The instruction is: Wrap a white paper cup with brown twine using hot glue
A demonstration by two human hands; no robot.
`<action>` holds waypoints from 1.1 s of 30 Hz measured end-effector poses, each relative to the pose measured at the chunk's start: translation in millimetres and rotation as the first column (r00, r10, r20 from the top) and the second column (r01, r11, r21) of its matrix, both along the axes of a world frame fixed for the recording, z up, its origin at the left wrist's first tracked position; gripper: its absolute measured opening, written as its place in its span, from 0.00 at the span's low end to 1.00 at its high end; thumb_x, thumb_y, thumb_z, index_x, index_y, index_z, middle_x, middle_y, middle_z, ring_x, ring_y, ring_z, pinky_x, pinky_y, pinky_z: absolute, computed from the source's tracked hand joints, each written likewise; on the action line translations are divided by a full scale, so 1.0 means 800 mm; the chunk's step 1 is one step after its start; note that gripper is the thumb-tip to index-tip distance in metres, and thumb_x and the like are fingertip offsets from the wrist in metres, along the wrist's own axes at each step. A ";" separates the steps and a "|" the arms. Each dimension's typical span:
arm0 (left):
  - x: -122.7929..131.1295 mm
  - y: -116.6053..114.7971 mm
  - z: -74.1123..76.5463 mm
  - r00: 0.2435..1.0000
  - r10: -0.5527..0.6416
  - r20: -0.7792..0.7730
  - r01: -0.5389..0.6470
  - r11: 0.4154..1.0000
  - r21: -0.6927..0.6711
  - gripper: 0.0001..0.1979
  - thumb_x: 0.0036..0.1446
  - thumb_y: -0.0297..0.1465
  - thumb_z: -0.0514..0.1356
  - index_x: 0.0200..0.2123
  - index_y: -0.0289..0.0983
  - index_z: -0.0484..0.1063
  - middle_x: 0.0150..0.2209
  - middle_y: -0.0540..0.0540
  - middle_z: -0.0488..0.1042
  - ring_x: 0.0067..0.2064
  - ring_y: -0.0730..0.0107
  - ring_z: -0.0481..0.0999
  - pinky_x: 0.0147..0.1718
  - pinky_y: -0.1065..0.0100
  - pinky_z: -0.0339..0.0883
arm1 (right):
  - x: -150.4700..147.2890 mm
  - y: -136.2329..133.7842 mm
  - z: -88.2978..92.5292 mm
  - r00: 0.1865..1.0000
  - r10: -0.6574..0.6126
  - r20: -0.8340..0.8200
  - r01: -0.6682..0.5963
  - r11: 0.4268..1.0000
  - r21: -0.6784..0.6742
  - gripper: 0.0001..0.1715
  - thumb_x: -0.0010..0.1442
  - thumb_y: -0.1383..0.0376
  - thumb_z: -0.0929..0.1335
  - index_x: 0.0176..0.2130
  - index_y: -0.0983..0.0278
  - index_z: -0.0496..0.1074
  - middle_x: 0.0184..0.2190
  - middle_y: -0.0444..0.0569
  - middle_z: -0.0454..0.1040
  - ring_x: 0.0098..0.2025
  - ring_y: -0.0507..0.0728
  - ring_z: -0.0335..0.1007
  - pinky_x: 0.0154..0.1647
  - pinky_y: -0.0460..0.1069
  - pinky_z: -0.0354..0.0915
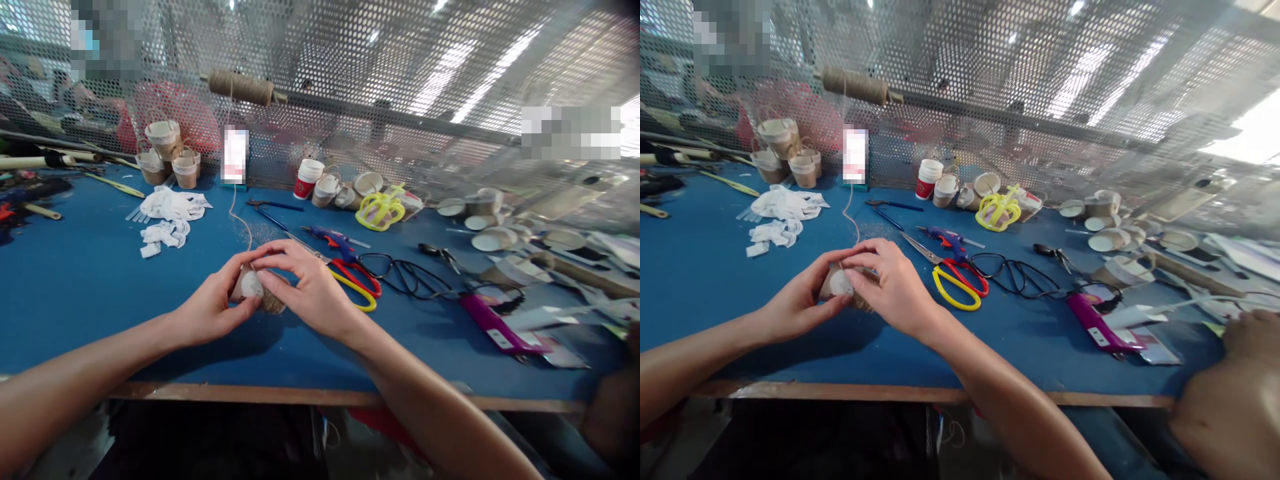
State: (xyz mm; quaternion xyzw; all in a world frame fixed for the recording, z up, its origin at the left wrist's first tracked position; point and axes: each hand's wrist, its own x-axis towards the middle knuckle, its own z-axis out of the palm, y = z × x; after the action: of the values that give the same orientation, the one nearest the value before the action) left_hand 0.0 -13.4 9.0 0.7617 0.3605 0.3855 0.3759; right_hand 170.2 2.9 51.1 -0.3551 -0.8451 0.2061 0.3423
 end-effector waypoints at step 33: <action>0.001 -0.003 0.016 0.989 0.078 -0.128 -0.087 0.994 -0.063 0.18 0.53 0.30 0.53 0.48 0.37 0.55 0.29 0.51 0.66 0.25 0.75 0.65 0.23 0.74 0.60 | 0.122 0.105 -0.002 0.735 -0.607 0.303 0.678 0.647 -0.349 0.09 0.56 0.68 0.64 0.38 0.69 0.68 0.34 0.51 0.72 0.35 0.54 0.70 0.36 0.49 0.67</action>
State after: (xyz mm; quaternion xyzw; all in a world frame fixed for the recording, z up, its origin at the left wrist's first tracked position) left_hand 0.6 -15.4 21.8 0.7556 0.4275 0.3396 0.3618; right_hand 268.1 86.6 49.1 -0.7146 -0.6185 0.2261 0.2361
